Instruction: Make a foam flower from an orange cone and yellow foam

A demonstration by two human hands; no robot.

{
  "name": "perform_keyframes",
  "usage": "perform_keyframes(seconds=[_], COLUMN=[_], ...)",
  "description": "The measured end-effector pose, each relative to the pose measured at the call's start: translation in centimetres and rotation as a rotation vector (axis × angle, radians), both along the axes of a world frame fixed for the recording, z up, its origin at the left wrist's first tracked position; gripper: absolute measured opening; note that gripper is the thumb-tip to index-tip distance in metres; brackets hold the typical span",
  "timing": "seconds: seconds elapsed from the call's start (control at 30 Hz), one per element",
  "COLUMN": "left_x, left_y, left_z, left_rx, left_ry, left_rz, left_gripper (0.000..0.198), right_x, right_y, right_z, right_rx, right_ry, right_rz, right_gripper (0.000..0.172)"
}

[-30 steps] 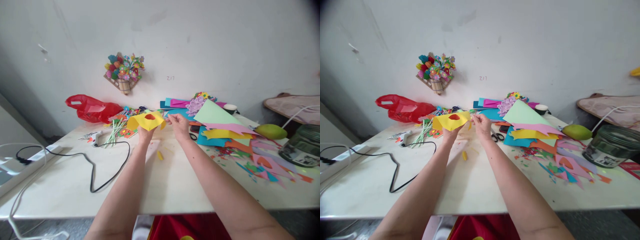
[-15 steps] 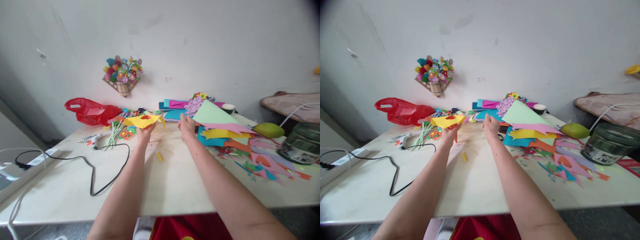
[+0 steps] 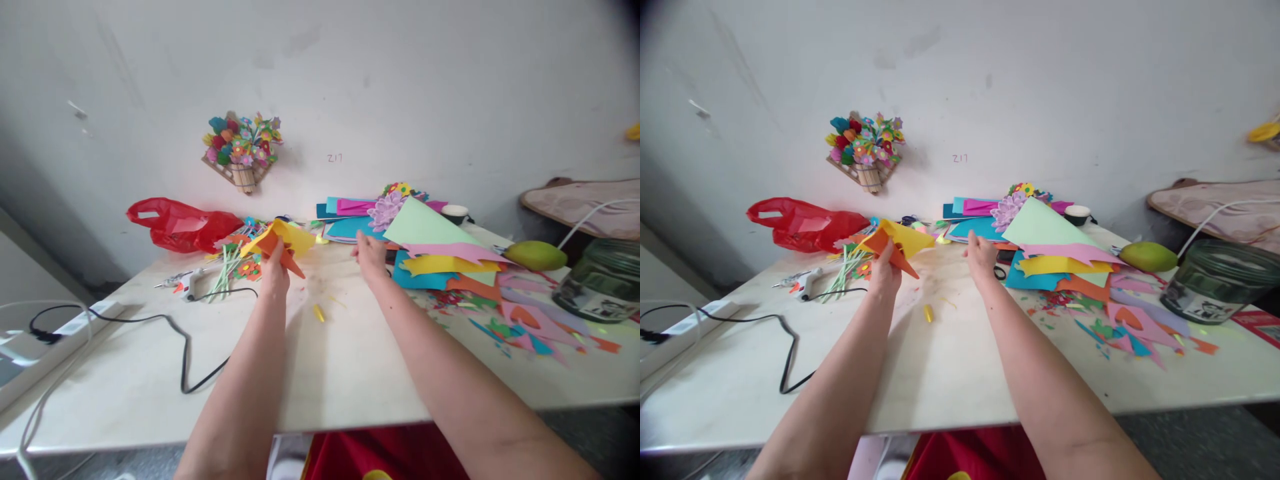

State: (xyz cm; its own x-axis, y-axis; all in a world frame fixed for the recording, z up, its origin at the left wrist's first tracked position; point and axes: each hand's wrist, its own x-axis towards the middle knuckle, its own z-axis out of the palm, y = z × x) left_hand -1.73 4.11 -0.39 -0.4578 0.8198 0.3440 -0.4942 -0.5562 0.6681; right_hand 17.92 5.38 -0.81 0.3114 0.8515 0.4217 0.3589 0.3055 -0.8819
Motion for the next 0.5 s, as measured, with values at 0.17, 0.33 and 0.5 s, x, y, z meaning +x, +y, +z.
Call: perform_keyframes(seconds=[0.17,0.33,0.5], left_x=[0.1,0.4,0.8], left_y=[-0.7,-1.2,-1.5], left_z=[0.7,0.8,0.8], left_rx=[0.03,-0.001,-0.009], left_ry=[-0.174,-0.246,-0.309], left_rz=[-0.129,-0.267,-0.386], left_gripper=[0.027,0.029,0.038], right_x=[-3.0,-4.3,-5.3], right_y=[-1.8,-3.1,-4.1], right_z=[-0.2,-0.2,-0.1], right_rx=[-0.383,-0.551,-0.446], right_ry=[-0.13,-0.128,0.175], right_rz=[0.457,0.603,0.759], right_gripper=[0.03,0.019,0.019])
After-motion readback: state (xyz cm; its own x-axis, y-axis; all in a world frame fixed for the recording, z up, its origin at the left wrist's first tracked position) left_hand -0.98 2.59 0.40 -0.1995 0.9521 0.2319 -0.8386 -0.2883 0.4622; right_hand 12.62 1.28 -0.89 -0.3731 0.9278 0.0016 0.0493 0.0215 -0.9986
